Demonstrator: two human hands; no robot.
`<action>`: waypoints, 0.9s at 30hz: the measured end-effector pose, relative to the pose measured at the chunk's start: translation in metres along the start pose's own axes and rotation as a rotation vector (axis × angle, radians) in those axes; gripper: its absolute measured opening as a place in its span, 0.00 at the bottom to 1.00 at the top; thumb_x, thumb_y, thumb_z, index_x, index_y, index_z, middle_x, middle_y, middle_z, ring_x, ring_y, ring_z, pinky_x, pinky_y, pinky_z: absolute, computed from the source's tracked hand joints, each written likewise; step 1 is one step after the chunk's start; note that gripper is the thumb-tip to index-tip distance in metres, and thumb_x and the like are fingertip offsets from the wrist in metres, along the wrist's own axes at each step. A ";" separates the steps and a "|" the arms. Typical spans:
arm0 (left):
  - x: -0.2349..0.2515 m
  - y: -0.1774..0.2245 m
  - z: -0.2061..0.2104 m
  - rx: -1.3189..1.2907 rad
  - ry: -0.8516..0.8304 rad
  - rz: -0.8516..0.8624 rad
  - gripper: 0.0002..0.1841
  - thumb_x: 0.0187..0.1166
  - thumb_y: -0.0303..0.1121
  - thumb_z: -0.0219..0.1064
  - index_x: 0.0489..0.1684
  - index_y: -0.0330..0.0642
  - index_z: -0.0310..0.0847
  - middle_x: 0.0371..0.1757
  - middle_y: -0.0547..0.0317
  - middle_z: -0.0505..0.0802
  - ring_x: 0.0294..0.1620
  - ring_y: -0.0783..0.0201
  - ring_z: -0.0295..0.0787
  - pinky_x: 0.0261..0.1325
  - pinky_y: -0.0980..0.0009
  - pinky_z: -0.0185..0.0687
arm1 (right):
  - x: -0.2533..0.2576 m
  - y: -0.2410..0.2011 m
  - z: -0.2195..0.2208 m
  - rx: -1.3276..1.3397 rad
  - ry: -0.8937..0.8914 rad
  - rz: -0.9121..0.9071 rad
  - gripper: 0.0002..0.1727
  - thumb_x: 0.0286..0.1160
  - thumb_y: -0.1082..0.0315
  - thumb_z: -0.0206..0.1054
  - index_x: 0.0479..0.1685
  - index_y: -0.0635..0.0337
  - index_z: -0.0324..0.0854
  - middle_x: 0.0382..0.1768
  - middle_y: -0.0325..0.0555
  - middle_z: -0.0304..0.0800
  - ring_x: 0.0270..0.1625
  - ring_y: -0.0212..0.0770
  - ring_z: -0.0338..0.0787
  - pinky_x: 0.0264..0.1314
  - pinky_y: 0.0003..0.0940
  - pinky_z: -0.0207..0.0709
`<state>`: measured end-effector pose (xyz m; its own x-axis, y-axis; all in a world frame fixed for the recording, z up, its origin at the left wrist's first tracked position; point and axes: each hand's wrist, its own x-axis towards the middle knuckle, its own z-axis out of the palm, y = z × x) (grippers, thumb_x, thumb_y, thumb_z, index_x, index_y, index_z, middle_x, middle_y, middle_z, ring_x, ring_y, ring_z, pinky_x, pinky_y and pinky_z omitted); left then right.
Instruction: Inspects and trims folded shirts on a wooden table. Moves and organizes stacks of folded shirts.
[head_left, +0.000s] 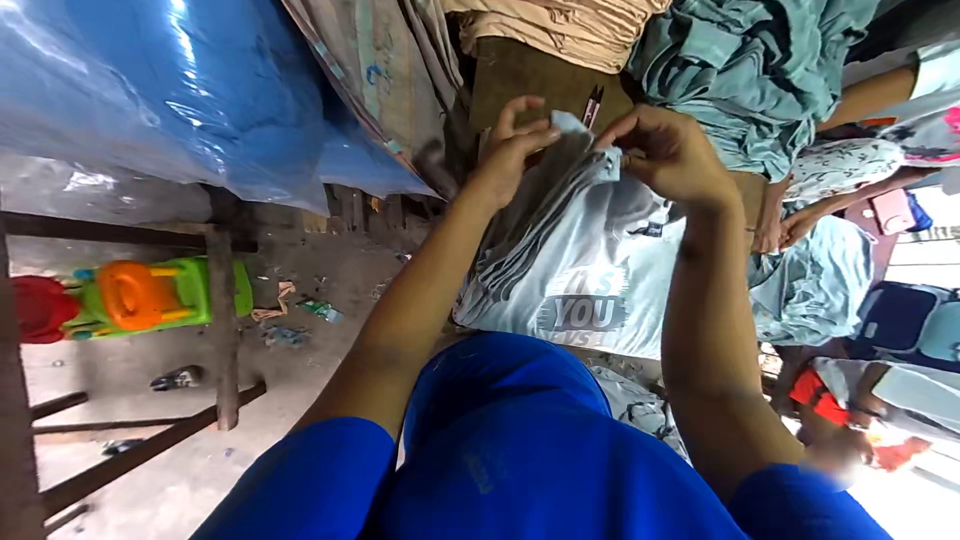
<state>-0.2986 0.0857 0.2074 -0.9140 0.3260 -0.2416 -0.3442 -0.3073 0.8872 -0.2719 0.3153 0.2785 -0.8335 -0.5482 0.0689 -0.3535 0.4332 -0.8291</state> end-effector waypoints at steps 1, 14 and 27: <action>-0.003 0.005 0.007 -0.003 -0.043 0.013 0.28 0.81 0.24 0.62 0.81 0.35 0.60 0.62 0.46 0.87 0.60 0.61 0.88 0.65 0.61 0.84 | 0.008 0.011 0.007 0.038 0.047 0.008 0.15 0.72 0.80 0.62 0.57 0.73 0.79 0.53 0.48 0.88 0.52 0.28 0.88 0.61 0.28 0.83; -0.078 -0.027 -0.017 0.585 -0.344 0.280 0.23 0.90 0.36 0.56 0.75 0.27 0.67 0.59 0.42 0.87 0.57 0.57 0.88 0.61 0.61 0.85 | -0.010 -0.028 0.003 -0.484 -0.018 0.075 0.17 0.74 0.81 0.56 0.58 0.76 0.83 0.54 0.70 0.88 0.63 0.67 0.83 0.72 0.58 0.71; -0.097 -0.001 -0.067 1.270 -0.129 -0.272 0.27 0.94 0.49 0.49 0.68 0.30 0.79 0.55 0.28 0.90 0.61 0.29 0.87 0.63 0.30 0.75 | 0.000 0.014 0.030 -0.299 0.112 0.046 0.21 0.78 0.80 0.52 0.67 0.76 0.78 0.60 0.67 0.85 0.65 0.50 0.85 0.73 0.38 0.76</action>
<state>-0.2240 -0.0053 0.2040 -0.7961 0.3488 -0.4946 -0.0066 0.8122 0.5833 -0.2643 0.2998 0.2500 -0.8874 -0.4477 0.1097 -0.4093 0.6558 -0.6343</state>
